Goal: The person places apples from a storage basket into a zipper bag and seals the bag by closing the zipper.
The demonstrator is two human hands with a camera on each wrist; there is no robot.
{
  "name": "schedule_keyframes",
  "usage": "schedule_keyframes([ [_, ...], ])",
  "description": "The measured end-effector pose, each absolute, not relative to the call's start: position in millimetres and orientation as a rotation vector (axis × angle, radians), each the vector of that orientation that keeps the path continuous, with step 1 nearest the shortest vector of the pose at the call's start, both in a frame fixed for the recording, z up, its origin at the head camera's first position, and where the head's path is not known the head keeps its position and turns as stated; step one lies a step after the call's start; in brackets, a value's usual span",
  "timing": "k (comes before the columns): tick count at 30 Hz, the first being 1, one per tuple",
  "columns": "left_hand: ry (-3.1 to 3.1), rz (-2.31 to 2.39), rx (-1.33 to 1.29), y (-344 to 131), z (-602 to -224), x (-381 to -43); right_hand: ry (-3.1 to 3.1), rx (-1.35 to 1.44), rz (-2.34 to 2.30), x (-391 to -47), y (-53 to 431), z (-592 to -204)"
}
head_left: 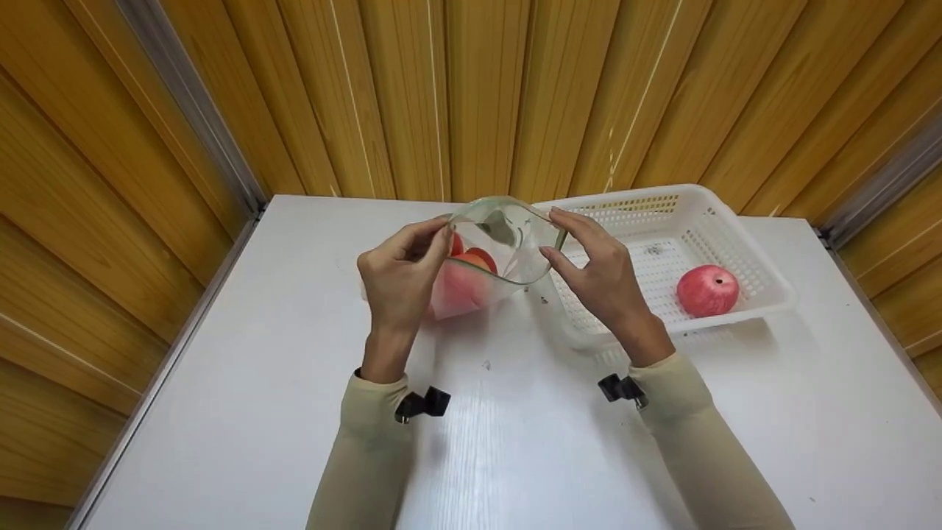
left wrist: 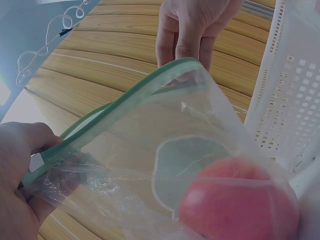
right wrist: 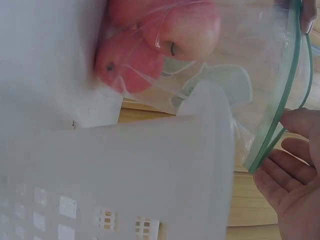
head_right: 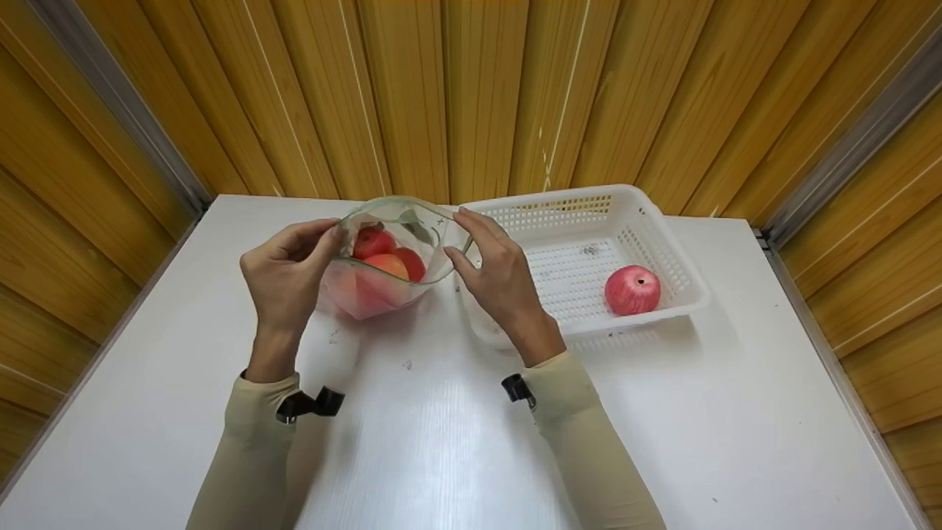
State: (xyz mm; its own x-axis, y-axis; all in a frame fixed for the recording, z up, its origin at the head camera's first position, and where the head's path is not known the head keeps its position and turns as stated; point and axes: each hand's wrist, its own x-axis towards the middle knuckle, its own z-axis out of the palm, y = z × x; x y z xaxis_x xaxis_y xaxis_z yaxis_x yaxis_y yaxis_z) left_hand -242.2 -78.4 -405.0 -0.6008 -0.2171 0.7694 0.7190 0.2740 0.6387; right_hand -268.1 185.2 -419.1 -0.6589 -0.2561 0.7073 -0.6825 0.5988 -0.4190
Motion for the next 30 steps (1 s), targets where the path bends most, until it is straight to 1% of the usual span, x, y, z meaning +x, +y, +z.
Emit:
schedule_keyframes([
  [30, -1.729, -1.427, -0.474, -75.4, -405.7, -243.2, -2.224, 0.636, 0.893, -256.5, 232.1, -422.5],
])
